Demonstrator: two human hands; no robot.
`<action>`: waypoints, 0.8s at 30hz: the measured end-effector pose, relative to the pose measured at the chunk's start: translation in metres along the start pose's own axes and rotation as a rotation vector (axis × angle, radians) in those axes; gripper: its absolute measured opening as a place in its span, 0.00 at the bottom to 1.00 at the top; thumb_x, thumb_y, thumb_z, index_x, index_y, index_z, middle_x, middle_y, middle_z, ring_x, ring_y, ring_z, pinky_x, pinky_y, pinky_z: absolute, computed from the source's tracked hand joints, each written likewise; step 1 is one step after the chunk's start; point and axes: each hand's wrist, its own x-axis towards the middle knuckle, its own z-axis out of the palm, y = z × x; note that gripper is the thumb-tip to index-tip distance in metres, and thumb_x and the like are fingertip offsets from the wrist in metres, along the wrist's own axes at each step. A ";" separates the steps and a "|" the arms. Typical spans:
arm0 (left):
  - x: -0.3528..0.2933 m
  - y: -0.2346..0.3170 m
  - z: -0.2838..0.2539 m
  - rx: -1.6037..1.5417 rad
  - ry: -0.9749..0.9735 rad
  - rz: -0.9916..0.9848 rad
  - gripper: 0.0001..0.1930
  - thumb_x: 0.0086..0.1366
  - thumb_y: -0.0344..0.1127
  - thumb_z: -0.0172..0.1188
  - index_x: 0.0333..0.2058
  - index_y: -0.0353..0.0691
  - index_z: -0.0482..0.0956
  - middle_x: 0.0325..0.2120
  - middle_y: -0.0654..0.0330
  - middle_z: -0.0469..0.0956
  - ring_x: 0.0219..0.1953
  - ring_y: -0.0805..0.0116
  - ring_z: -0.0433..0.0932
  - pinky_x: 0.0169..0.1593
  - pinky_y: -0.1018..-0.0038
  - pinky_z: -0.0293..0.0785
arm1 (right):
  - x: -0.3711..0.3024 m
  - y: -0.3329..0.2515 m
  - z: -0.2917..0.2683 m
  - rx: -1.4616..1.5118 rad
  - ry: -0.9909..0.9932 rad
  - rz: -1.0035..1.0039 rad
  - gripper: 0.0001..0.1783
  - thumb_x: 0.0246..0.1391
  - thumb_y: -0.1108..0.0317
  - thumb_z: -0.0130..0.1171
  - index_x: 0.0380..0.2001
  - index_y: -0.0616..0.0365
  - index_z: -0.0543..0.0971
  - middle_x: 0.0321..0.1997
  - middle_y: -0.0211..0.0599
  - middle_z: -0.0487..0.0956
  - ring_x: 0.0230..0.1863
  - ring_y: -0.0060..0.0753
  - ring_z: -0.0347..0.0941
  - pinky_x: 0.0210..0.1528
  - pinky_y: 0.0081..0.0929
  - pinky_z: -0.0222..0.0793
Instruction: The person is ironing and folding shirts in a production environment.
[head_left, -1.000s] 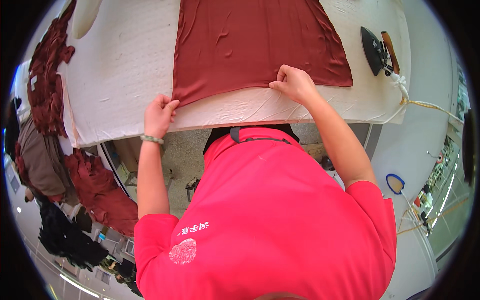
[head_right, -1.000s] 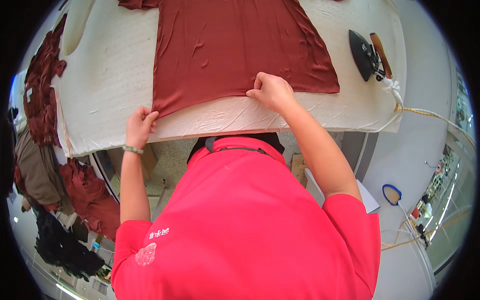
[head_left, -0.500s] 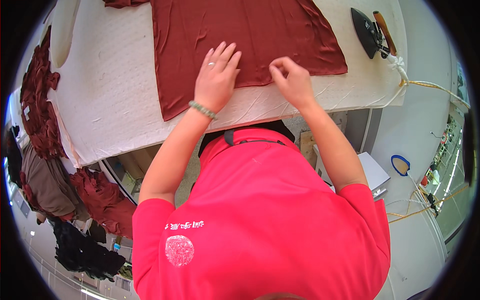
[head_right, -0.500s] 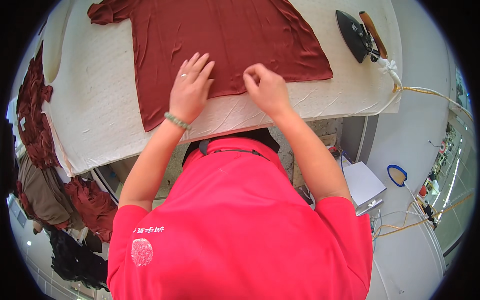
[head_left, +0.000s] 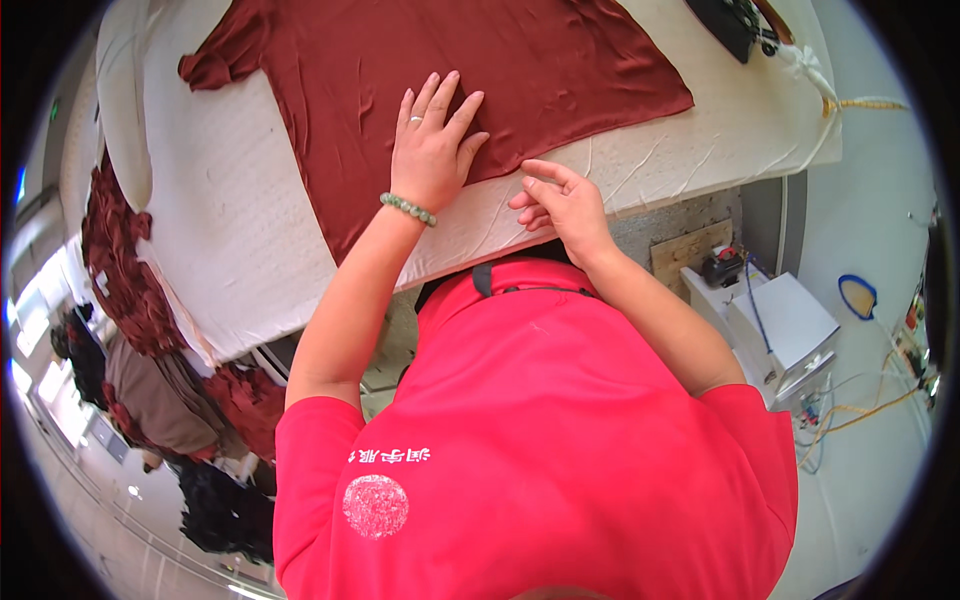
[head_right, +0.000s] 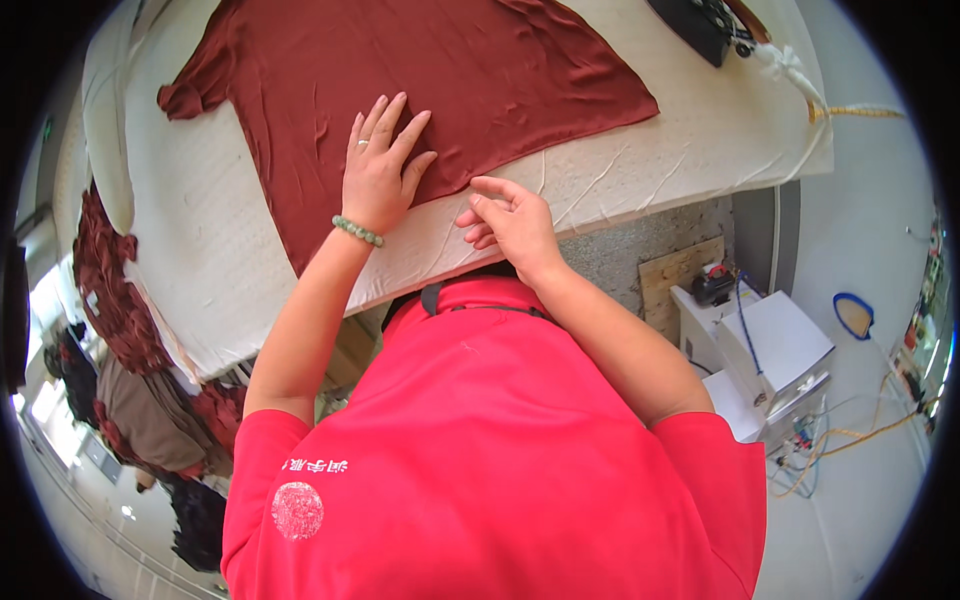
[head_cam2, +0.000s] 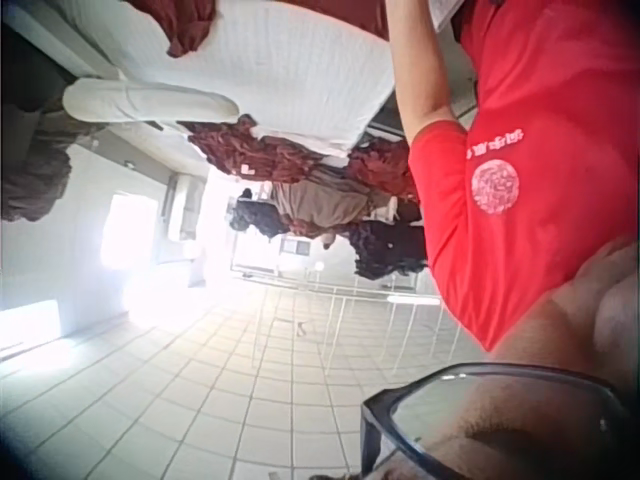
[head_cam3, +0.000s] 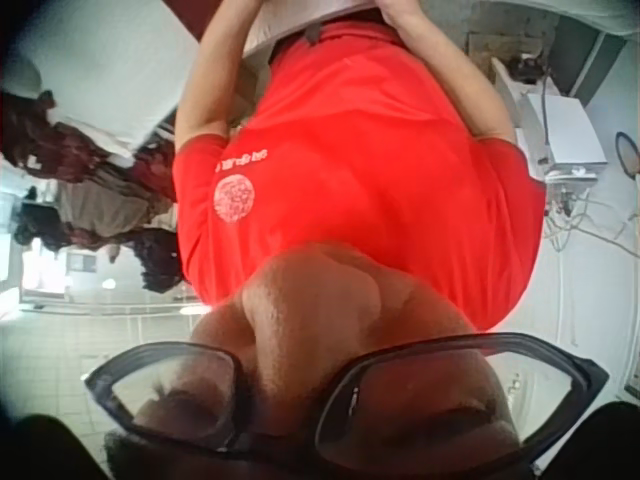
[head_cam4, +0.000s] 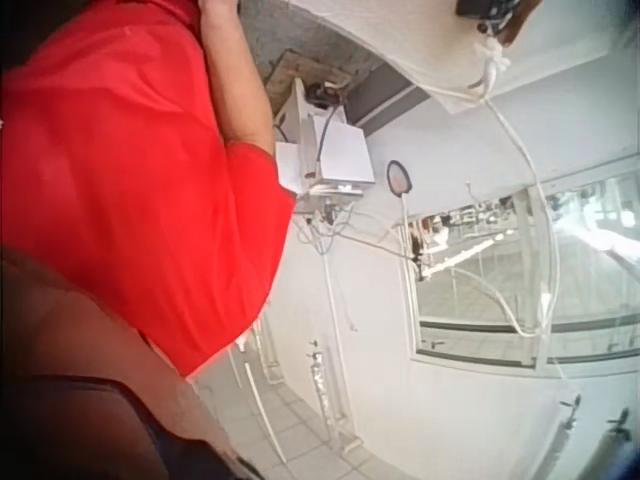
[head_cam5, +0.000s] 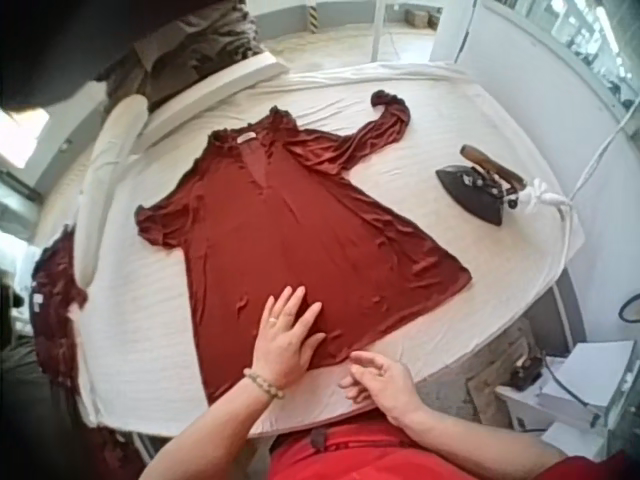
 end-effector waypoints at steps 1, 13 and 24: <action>-0.001 0.002 -0.001 -0.005 -0.019 0.022 0.23 0.62 0.40 0.66 0.57 0.47 0.79 0.62 0.54 0.72 0.65 0.53 0.68 0.68 0.56 0.62 | -0.003 0.002 0.003 0.037 0.032 -0.010 0.23 0.68 0.64 0.56 0.60 0.67 0.72 0.35 0.40 0.85 0.29 0.21 0.80 0.31 0.18 0.77; -0.015 0.017 -0.012 -0.250 -0.194 0.125 0.09 0.59 0.34 0.66 0.38 0.41 0.83 0.42 0.58 0.82 0.44 0.56 0.81 0.46 0.64 0.76 | 0.002 0.033 0.018 0.170 0.113 -0.177 0.24 0.65 0.71 0.51 0.64 0.63 0.72 0.24 0.28 0.77 0.20 0.16 0.67 0.25 0.16 0.67; 0.005 -0.005 -0.007 -0.562 -0.416 -0.290 0.10 0.65 0.35 0.63 0.42 0.39 0.85 0.34 0.52 0.86 0.38 0.57 0.85 0.43 0.66 0.79 | -0.003 0.033 0.026 0.234 0.143 -0.212 0.24 0.65 0.69 0.52 0.64 0.61 0.73 0.27 0.28 0.79 0.22 0.16 0.70 0.28 0.16 0.70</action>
